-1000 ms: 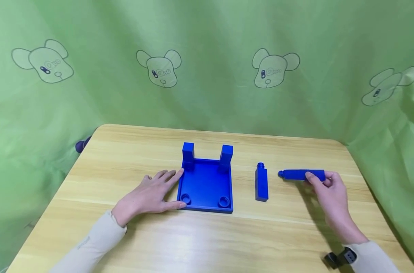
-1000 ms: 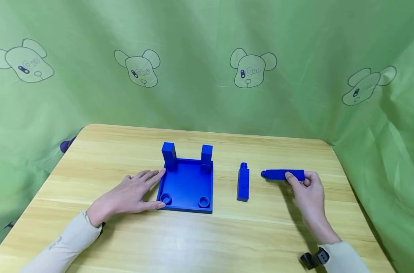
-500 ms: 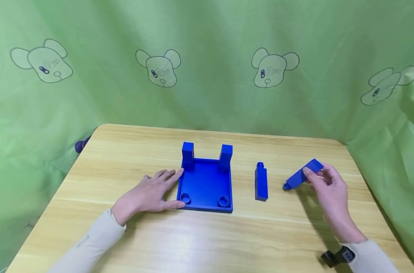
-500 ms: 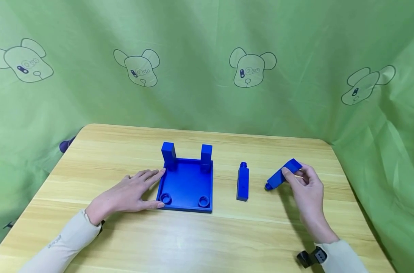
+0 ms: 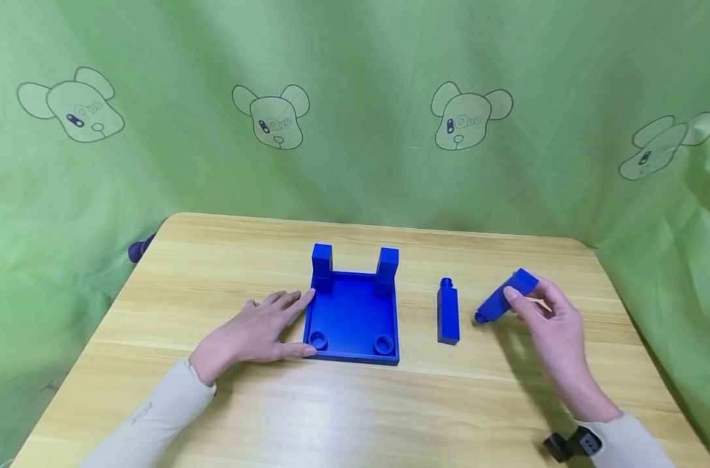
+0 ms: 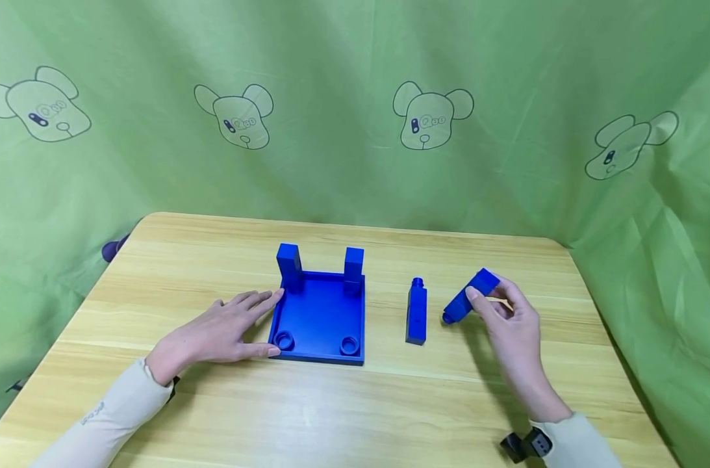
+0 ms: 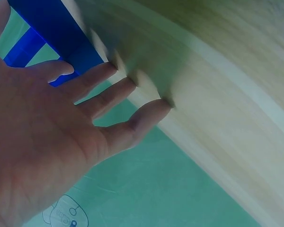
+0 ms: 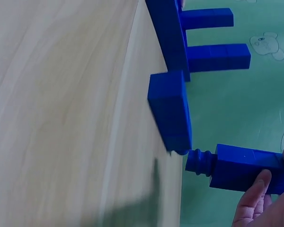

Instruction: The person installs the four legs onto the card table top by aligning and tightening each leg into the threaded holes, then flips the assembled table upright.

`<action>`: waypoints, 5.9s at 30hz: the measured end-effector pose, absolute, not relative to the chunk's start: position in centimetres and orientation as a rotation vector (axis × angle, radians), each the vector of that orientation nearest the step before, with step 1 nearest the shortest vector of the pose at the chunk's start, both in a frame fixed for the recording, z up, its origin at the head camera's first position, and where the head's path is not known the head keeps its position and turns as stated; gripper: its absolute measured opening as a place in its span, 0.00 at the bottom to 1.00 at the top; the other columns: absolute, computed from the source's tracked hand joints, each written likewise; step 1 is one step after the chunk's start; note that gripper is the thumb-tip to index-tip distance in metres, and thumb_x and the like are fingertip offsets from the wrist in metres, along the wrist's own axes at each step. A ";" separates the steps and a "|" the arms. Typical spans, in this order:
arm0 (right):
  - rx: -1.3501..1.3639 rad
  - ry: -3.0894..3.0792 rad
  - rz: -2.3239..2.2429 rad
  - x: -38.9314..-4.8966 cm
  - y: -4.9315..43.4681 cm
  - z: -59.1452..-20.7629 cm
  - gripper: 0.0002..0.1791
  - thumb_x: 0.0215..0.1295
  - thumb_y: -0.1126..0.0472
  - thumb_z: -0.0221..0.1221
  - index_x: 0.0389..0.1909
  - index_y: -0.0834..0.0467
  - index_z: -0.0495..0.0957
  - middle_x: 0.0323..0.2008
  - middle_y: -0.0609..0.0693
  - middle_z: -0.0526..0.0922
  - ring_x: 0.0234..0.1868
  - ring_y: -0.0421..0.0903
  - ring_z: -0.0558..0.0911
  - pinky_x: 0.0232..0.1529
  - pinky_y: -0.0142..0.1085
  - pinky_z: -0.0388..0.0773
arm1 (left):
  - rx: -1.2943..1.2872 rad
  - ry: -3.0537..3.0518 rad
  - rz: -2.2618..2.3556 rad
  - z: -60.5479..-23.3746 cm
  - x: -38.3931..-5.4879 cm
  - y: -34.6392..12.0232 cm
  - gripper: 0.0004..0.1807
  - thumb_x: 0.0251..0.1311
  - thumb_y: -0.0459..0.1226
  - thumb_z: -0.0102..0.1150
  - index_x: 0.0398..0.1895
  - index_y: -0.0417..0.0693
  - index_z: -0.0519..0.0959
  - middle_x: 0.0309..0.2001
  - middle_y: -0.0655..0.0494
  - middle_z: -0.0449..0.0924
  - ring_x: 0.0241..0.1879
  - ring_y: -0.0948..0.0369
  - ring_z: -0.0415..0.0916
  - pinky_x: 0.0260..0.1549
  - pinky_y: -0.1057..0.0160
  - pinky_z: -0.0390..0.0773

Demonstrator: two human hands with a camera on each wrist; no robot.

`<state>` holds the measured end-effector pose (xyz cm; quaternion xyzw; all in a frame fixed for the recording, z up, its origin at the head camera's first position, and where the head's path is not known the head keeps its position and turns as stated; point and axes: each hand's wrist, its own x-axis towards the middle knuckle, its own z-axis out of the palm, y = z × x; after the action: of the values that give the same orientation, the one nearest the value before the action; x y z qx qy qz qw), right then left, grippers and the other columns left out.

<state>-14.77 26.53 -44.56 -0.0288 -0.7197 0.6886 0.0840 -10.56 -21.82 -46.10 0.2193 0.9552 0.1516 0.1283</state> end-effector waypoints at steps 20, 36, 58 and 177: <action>0.140 -2.294 1.990 -12.5 22.3 -41.9 0.13 0.81 0.61 0.64 0.61 0.57 0.81 0.50 0.47 0.83 0.45 0.36 0.88 0.47 0.26 0.82 | 0.631 2.733 0.463 -46.0 -10.8 -22.1 0.59 0.69 0.74 0.55 0.92 0.54 0.48 0.85 0.39 0.56 0.83 0.37 0.52 0.65 0.15 0.57; 0.365 -2.422 1.972 -11.4 17.9 -40.5 0.20 0.85 0.60 0.59 0.70 0.63 0.75 0.56 0.52 0.85 0.54 0.41 0.87 0.54 0.31 0.84 | 0.629 2.740 0.455 -45.9 -10.7 -22.1 0.59 0.70 0.74 0.54 0.92 0.54 0.48 0.85 0.39 0.55 0.83 0.38 0.52 0.65 0.15 0.57; 0.602 -2.538 1.961 -11.0 12.2 -42.6 0.09 0.80 0.62 0.65 0.52 0.61 0.78 0.29 0.52 0.75 0.27 0.42 0.69 0.28 0.32 0.67 | 0.649 2.756 0.441 -46.0 -10.6 -22.0 0.59 0.70 0.74 0.54 0.92 0.53 0.48 0.85 0.38 0.56 0.82 0.37 0.54 0.65 0.17 0.61; 1.062 -2.652 1.621 -12.0 4.1 -44.6 0.14 0.71 0.53 0.75 0.52 0.51 0.84 0.40 0.50 0.81 0.37 0.43 0.79 0.39 0.36 0.81 | 0.633 2.716 0.487 -45.6 -10.9 -22.6 0.59 0.68 0.73 0.59 0.91 0.54 0.50 0.85 0.39 0.56 0.82 0.34 0.53 0.64 0.14 0.57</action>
<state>-12.00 4.11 -44.60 0.3224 -0.8054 0.4922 -0.0716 -10.94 -22.64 -45.60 0.2210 0.9478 0.1701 0.1548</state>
